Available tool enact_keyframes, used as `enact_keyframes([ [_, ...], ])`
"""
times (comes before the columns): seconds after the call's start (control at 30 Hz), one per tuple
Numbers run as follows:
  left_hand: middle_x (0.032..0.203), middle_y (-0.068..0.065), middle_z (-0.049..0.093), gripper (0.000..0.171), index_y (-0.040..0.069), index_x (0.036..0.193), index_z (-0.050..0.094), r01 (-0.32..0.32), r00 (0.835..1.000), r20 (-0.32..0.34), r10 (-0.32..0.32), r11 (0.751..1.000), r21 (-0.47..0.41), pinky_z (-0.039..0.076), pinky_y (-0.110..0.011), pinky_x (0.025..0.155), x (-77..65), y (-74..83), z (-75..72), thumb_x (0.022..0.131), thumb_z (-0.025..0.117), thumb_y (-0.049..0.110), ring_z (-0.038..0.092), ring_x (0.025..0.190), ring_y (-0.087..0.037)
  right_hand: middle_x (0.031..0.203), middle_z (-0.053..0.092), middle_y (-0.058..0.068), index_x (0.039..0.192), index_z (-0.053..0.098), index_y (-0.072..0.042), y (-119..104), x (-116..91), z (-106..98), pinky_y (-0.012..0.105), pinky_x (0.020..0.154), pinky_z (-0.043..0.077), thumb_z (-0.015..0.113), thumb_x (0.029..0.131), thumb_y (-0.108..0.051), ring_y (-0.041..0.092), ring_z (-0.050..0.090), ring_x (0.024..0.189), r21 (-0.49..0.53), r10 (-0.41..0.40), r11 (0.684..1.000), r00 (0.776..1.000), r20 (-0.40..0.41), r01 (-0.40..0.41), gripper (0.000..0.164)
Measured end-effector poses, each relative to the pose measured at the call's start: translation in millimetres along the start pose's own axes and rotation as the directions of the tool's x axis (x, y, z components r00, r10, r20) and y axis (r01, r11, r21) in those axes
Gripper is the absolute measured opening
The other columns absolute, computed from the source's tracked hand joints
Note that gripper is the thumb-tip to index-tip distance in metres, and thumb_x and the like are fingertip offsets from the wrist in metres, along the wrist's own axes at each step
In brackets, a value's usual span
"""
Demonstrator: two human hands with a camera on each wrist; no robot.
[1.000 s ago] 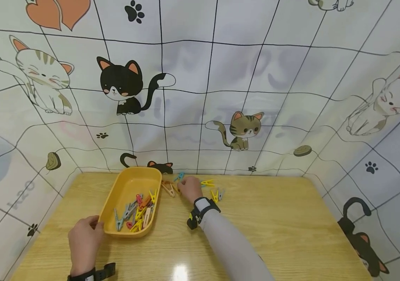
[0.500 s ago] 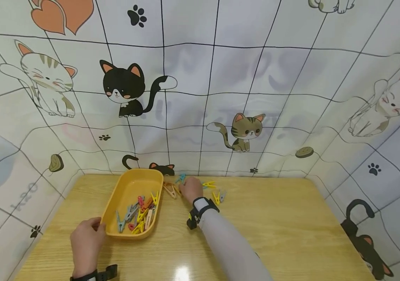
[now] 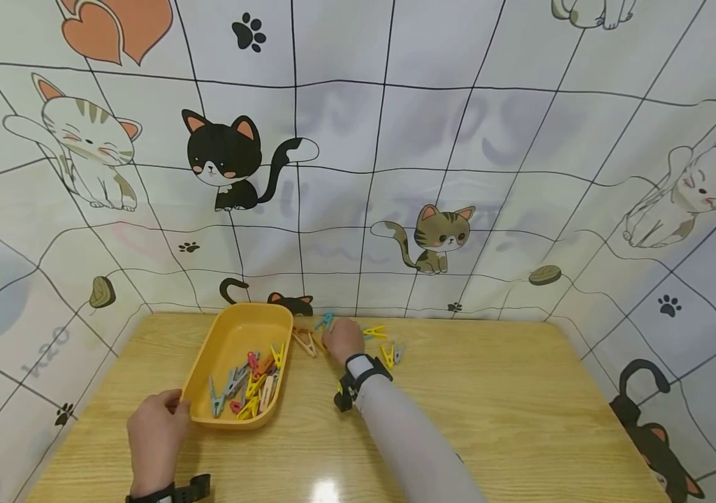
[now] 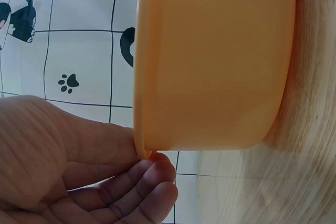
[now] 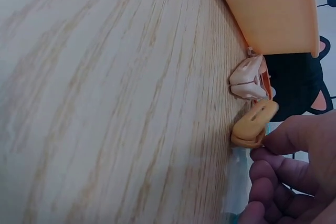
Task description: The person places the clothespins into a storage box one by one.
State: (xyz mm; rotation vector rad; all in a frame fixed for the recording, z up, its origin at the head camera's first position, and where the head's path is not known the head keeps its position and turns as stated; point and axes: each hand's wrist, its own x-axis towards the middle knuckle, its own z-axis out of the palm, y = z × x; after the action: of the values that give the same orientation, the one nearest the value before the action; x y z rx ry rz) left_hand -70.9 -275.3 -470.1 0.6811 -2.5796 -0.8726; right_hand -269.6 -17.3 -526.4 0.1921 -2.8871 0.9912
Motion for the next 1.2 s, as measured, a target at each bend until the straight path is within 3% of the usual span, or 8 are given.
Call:
enact_keyframes([
  [0.4, 0.085, -0.029, 0.070, 0.025, -0.019, 0.107, 0.070, -0.009, 1.000, 0.000, 0.009, 1.000, 0.002, 0.051, -0.046, 0.063, -0.6, -2.7, 0.7, 0.086, 0.067, -0.004, 0.067, 0.076, -0.040, 0.050, 0.032, -0.006, 0.050, 0.039, -0.015, -7, -2, -4, 0.025, 0.045, 0.029, 0.077, 0.091, -0.026, 0.013, 0.039, 0.048, -0.115, 0.049, 0.993, 0.995, 0.082, -0.039, 0.057],
  [0.83, 0.087, -0.029, 0.070, 0.026, -0.018, 0.109, 0.070, 0.010, 1.000, 0.000, -0.010, 1.000, 0.006, 0.051, -0.049, 0.067, 0.4, -0.1, 2.8, 0.087, 0.067, -0.004, 0.066, 0.079, -0.040, 0.052, 0.028, -0.005, 0.052, 0.037, -0.015, -8, 0, -3, 0.025, 0.046, 0.027, 0.072, 0.092, -0.019, 0.012, 0.034, 0.048, -0.104, 0.067, 0.993, 0.988, 0.143, -0.052, 0.054],
  [1.2, 0.088, -0.031, 0.069, 0.027, -0.019, 0.110, 0.069, -0.001, 1.000, 0.002, 0.001, 1.000, 0.007, 0.051, -0.053, 0.070, 0.7, -1.4, 2.0, 0.088, 0.067, -0.004, 0.067, 0.079, -0.041, 0.047, 0.027, -0.007, 0.049, 0.036, -0.015, -16, -6, -16, 0.023, 0.045, 0.024, 0.072, 0.091, -0.016, 0.010, 0.031, 0.044, -0.047, 0.018, 0.999, 0.985, 0.171, -0.010, 0.055],
])
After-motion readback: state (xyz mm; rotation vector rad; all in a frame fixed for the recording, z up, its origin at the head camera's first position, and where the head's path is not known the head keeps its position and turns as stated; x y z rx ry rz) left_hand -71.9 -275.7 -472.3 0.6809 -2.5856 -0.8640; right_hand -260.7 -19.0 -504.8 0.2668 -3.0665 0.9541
